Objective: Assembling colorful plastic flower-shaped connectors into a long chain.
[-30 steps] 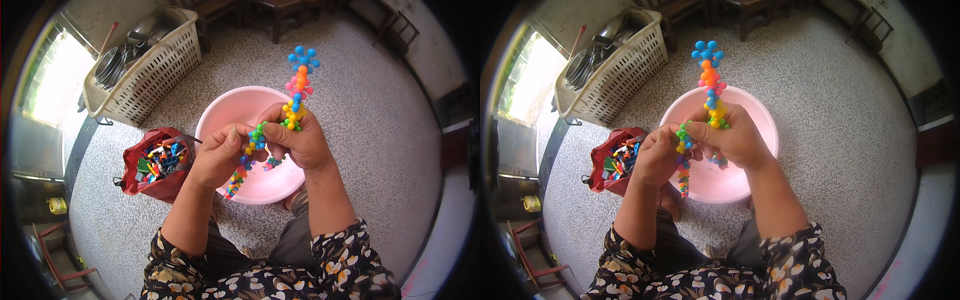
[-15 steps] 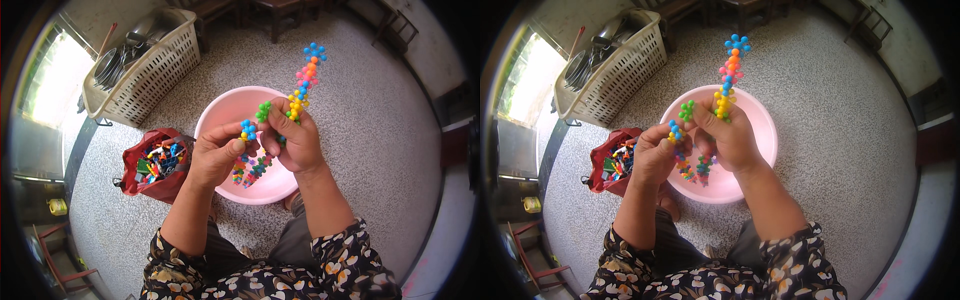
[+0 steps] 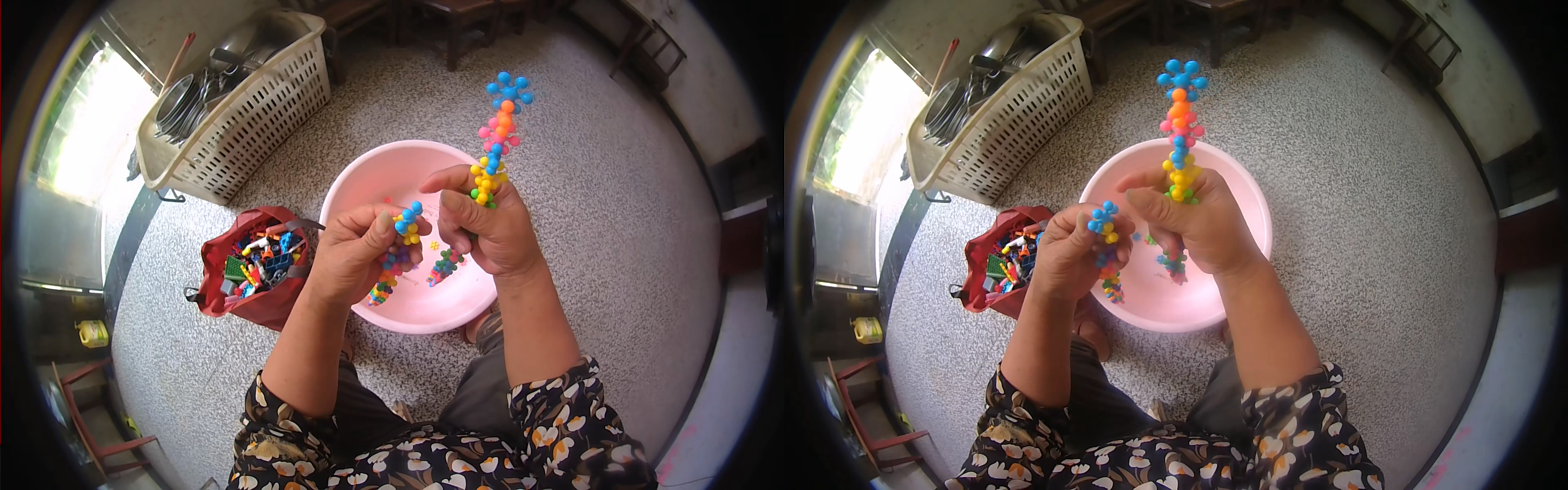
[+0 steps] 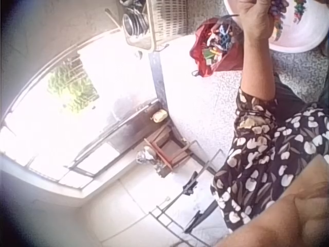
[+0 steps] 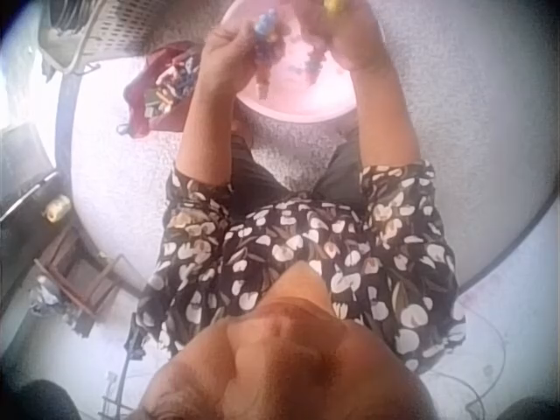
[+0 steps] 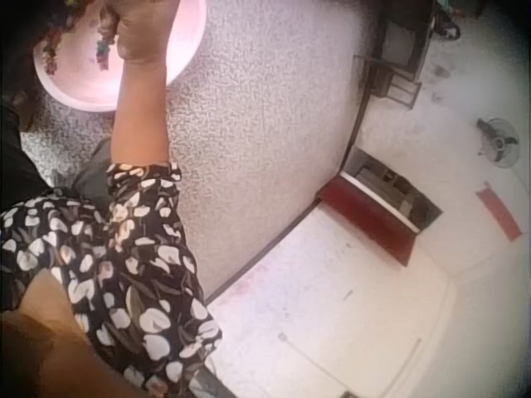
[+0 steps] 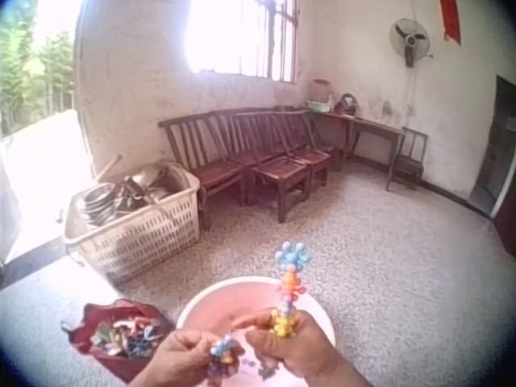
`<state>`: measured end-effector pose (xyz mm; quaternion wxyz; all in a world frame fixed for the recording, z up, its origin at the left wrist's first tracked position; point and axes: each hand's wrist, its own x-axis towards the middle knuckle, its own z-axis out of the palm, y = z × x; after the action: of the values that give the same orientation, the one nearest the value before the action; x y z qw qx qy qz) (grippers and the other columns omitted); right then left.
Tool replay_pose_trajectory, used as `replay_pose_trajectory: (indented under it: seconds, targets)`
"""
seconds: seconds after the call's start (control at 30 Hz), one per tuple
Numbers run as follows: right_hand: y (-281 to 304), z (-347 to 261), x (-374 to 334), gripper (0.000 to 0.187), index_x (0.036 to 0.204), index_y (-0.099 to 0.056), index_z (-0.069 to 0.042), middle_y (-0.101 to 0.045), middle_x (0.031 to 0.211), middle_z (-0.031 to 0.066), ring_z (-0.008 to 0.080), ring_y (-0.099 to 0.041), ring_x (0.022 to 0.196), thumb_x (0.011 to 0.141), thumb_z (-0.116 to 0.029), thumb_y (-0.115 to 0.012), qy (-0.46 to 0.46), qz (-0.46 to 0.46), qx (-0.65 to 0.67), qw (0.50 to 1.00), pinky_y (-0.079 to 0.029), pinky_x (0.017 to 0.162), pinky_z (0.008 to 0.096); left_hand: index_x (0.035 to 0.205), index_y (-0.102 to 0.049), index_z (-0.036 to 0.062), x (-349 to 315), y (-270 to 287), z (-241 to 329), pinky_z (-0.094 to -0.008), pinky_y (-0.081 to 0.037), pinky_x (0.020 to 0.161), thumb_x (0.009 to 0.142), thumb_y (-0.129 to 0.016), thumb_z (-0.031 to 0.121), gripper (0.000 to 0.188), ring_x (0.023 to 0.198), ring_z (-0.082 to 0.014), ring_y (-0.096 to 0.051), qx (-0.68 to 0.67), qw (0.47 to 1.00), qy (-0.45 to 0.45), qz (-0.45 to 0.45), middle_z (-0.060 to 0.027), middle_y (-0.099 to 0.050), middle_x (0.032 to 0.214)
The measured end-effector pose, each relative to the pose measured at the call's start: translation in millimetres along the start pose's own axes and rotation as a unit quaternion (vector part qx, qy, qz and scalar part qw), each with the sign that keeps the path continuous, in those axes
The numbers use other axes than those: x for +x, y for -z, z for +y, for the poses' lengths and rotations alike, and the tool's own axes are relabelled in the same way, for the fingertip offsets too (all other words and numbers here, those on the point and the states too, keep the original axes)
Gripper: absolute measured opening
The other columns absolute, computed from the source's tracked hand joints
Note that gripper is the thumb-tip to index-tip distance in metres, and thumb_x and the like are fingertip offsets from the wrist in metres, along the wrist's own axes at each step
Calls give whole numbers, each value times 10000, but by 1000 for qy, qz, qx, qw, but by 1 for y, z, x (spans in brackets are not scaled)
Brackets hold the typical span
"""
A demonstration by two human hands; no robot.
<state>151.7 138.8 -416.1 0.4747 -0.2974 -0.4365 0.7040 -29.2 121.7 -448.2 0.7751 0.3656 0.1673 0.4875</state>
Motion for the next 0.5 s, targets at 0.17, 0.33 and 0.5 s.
replay_pose_trajectory:
  seconds: [0.17,0.33,0.5]
  targets:
    - [-4,-1,-3,182,872,-587,22,-546,611,28,55,-450,415,760,-105,-655,4,-26,-44,999,-350,384,154,1033,-540,-16,0,5,1,-285,-485,671,877,-508,238,299,779,-174,-594,7,997,75,-18,-118,-605,898]
    - [-2,-3,-3,149,849,-584,18,-592,672,68,65,-468,416,763,-86,-648,4,12,-46,999,-372,374,160,1077,-529,-20,-1,-5,-3,-281,-494,720,852,-552,201,316,809,-175,-602,16,999,23,24,-103,-603,920]
    - [0,-2,-4,127,828,-591,-3,-583,654,54,62,-469,423,788,-116,-635,20,12,29,999,-357,381,173,1090,-542,-23,-1,-6,-1,-274,-485,727,799,-615,99,324,828,-160,-586,102,995,18,5,-92,-593,945]
